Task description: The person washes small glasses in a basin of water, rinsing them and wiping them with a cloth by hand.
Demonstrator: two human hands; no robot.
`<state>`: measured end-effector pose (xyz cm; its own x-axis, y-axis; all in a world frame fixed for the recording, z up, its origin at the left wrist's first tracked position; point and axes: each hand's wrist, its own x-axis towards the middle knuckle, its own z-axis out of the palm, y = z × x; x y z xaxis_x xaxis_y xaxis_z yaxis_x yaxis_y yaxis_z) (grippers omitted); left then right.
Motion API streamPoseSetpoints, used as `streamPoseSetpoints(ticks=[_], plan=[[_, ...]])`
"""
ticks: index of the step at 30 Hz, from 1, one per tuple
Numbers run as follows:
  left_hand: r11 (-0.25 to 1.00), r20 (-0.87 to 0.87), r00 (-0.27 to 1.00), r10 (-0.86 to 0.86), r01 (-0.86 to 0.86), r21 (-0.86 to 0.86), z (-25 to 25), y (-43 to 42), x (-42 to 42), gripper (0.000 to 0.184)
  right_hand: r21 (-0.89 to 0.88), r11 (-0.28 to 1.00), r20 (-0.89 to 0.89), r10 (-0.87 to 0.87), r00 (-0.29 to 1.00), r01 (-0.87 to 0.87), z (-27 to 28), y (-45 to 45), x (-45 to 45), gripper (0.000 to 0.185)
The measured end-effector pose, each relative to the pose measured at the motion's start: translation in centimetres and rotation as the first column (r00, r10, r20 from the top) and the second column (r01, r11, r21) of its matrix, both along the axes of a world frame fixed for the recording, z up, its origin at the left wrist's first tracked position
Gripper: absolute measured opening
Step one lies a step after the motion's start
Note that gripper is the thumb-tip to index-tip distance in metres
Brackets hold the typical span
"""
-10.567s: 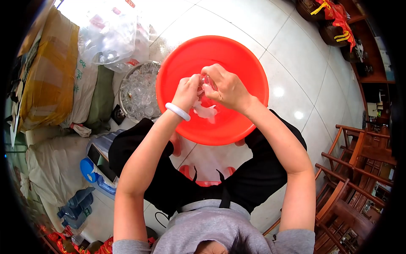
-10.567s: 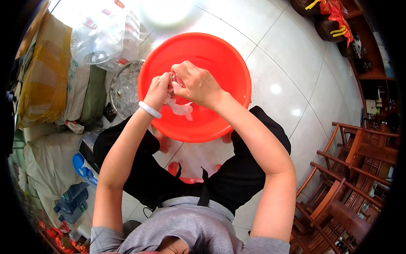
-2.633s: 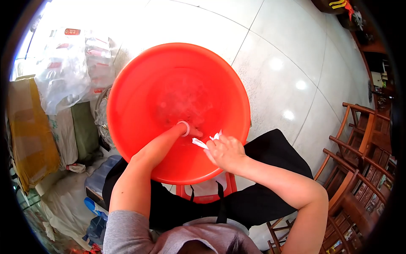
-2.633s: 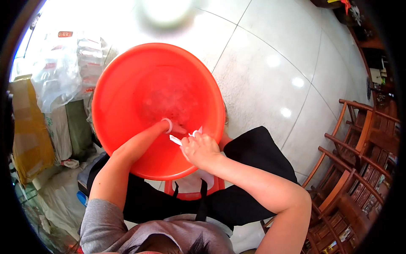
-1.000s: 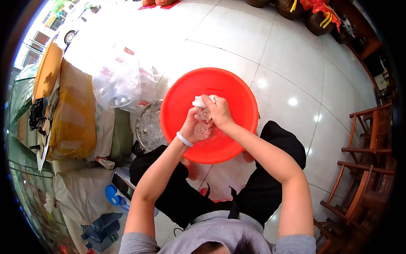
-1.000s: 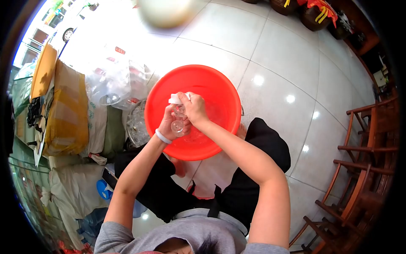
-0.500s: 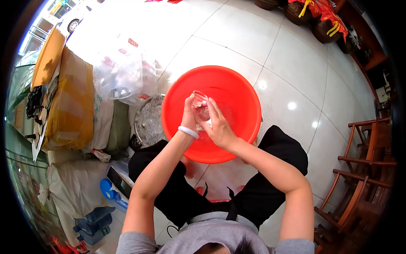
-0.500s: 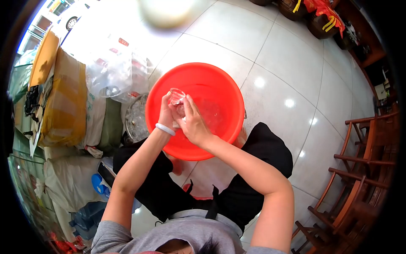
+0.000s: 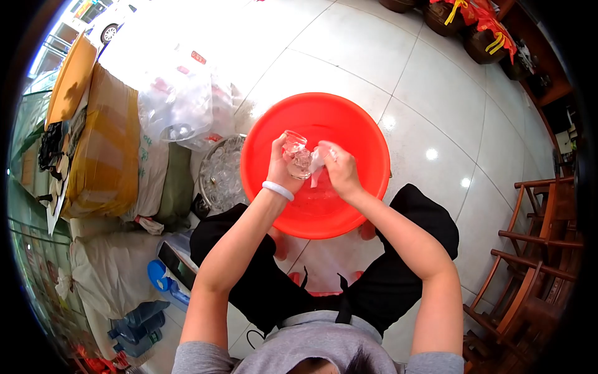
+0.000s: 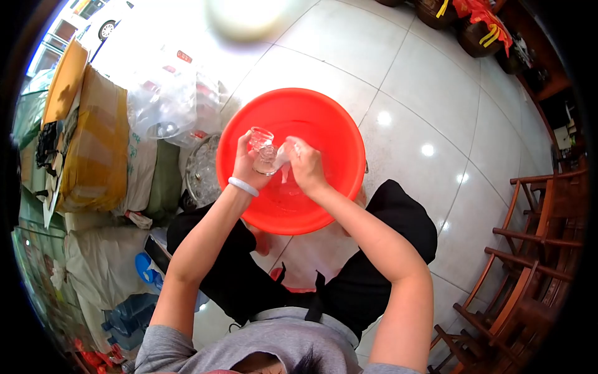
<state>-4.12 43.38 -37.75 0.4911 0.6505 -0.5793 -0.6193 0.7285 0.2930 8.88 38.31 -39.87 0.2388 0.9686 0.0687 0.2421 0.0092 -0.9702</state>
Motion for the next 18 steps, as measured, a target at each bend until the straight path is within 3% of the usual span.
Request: streamPoseSetpoints(ticks=[2,7,9,11,13,16,17,18], plan=[[0.991,-0.028,0.995,-0.094,0.096,0.093,0.1,0.1,-0.2,0.040,0.042,0.994,-0.103,-0.098,0.990,0.103,0.0,0.9,0.4,0.042],[0.945,-0.113,0.955,-0.274,0.289,0.155,0.4,-0.6,0.2,0.034,-0.063,0.998,-0.168,-0.021,0.985,0.011,1.7,1.2,0.6,0.044],[0.888,-0.129,0.895,-0.428,0.443,0.125,0.7,-1.1,0.0,0.038,-0.104,0.960,-0.416,0.195,0.888,-0.260,1.9,1.4,0.8,0.040],[0.841,-0.174,0.842,-0.510,0.531,0.104,1.3,-0.9,-0.1,0.044,-0.126,0.949,-0.414,0.215,0.884,-0.290,2.0,1.5,1.3,0.033],[0.848,-0.069,0.850,-0.522,0.526,0.066,1.7,-0.8,0.0,0.040,-0.239,0.956,-0.511,0.027,0.859,-0.172,2.2,1.4,1.5,0.028],[0.892,0.018,0.895,-0.446,0.442,0.097,0.9,-0.7,-0.3,0.034,-0.267,0.964,-0.529,-0.141,0.837,-0.006,1.8,1.8,1.9,0.027],[0.891,0.023,0.894,-0.447,0.443,0.095,0.8,-0.6,-0.6,0.034,-0.298,0.953,-0.578,-0.224,0.785,0.052,1.9,2.0,2.3,0.029],[0.889,-0.026,0.893,-0.449,0.449,0.084,0.7,-0.6,-1.1,0.032,-0.279,0.956,-0.517,-0.232,0.824,0.094,0.4,2.3,2.9,0.032]])
